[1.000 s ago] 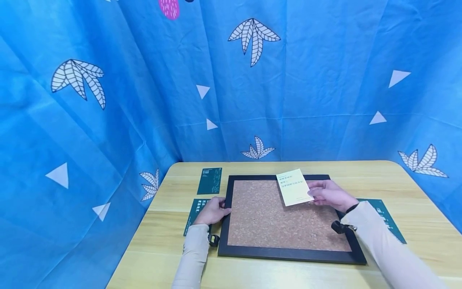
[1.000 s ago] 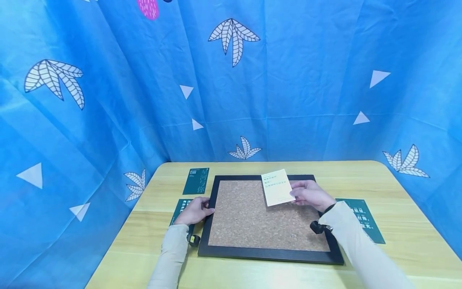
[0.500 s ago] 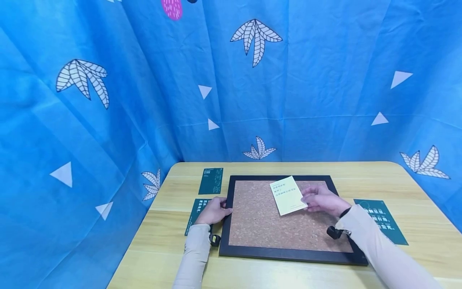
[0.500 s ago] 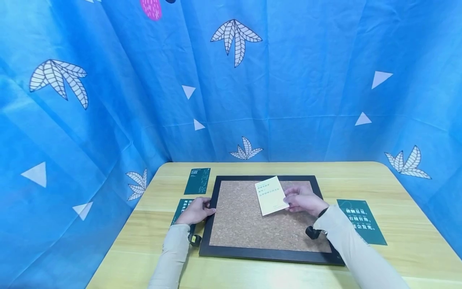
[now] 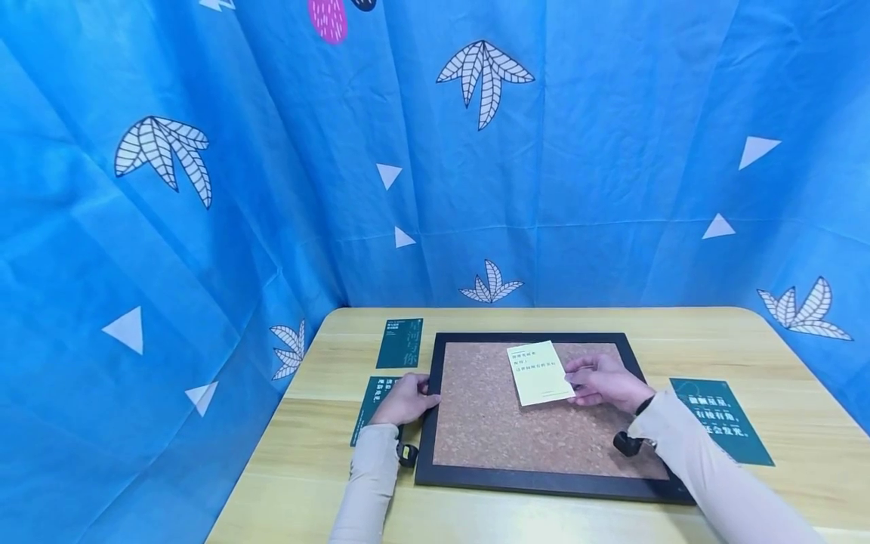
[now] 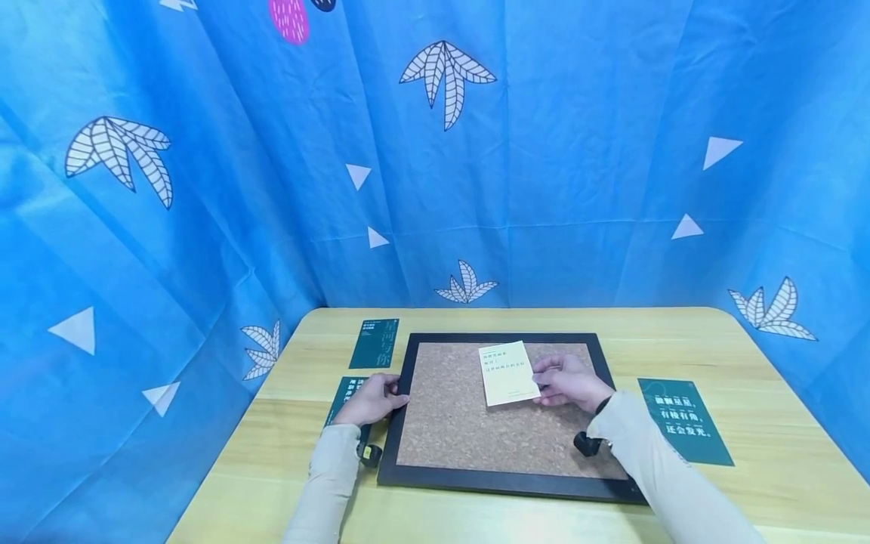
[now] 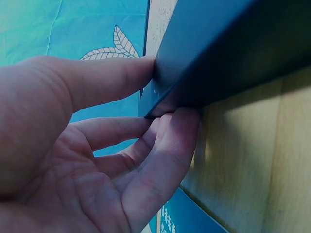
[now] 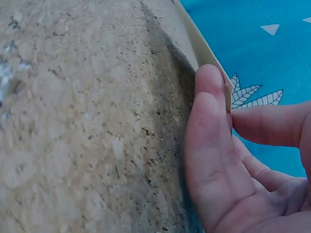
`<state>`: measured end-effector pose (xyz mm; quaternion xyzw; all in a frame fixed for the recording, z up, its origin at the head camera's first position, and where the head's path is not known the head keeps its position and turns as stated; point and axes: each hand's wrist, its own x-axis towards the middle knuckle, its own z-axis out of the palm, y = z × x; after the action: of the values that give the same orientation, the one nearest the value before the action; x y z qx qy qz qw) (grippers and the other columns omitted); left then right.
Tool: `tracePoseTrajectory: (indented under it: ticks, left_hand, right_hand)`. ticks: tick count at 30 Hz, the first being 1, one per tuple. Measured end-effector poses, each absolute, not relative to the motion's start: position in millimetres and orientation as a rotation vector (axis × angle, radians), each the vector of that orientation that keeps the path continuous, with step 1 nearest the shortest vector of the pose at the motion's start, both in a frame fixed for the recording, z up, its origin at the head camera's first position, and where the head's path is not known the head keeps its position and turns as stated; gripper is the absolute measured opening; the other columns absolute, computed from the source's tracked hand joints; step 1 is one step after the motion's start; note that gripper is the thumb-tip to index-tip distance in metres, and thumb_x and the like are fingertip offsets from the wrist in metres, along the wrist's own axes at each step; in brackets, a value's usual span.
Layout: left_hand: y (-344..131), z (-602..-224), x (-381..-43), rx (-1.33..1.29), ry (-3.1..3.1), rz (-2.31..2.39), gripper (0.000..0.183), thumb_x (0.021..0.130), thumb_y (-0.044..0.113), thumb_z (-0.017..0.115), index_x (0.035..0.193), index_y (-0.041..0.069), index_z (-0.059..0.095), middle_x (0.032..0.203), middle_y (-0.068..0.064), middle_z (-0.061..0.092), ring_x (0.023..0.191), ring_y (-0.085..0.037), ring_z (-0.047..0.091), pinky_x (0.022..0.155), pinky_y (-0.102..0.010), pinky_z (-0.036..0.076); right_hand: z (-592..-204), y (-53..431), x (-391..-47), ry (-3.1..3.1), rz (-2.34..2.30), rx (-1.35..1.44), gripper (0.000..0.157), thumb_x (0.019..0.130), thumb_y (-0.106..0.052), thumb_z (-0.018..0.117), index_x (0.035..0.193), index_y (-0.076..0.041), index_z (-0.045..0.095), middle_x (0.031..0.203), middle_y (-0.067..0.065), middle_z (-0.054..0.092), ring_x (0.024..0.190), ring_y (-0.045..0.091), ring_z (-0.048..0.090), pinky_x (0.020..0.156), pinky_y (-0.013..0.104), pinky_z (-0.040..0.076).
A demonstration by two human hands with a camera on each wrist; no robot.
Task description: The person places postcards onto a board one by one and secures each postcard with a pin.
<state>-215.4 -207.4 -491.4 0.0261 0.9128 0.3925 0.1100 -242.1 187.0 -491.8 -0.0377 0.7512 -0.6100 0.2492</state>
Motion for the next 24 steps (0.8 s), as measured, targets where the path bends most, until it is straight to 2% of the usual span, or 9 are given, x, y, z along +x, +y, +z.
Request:
tracePoseTrajectory:
  ticks: [6, 12, 24]
  left_hand:
    - [-207.0, -489.7, -214.7, 0.066, 2.675, 1.15, 0.034, 0.098, 0.017, 0.071, 0.128, 0.002, 0.068, 0.098, -0.007, 0.064, 0.083, -0.019, 0.06, 0.069, -0.029, 0.046]
    - [-207.0, -490.2, -215.4, 0.082, 2.677, 1.15, 0.026, 0.098, 0.017, 0.07, 0.12, 0.004, 0.07, 0.092, -0.006, 0.061, 0.079, -0.019, 0.058, 0.066, -0.028, 0.044]
    - [-208.3, -492.2, -217.1, 0.08, 2.681, 1.141, 0.036, 0.098, 0.017, 0.071, 0.13, 0.002, 0.067, 0.095, -0.007, 0.062, 0.08, -0.018, 0.059, 0.066, -0.029, 0.044]
  right_hand:
    - [-492.9, 179.8, -241.0, 2.107, -1.629, -0.092, 0.045, 0.101, -0.009, 0.06, 0.137, 0.016, 0.048, 0.096, 0.009, 0.075, 0.075, 0.012, 0.073, 0.067, 0.027, 0.062]
    - [-491.9, 171.6, -239.7, 2.158, -1.586, -0.111, 0.045, 0.1, -0.011, 0.063, 0.135, 0.015, 0.051, 0.096, 0.008, 0.074, 0.077, 0.012, 0.07, 0.069, 0.027, 0.062]
    - [-494.2, 149.2, -246.3, 2.213, -1.532, -0.101, 0.04, 0.098, -0.008, 0.066, 0.131, 0.012, 0.056, 0.083, 0.005, 0.07, 0.07, 0.011, 0.066, 0.062, 0.026, 0.057]
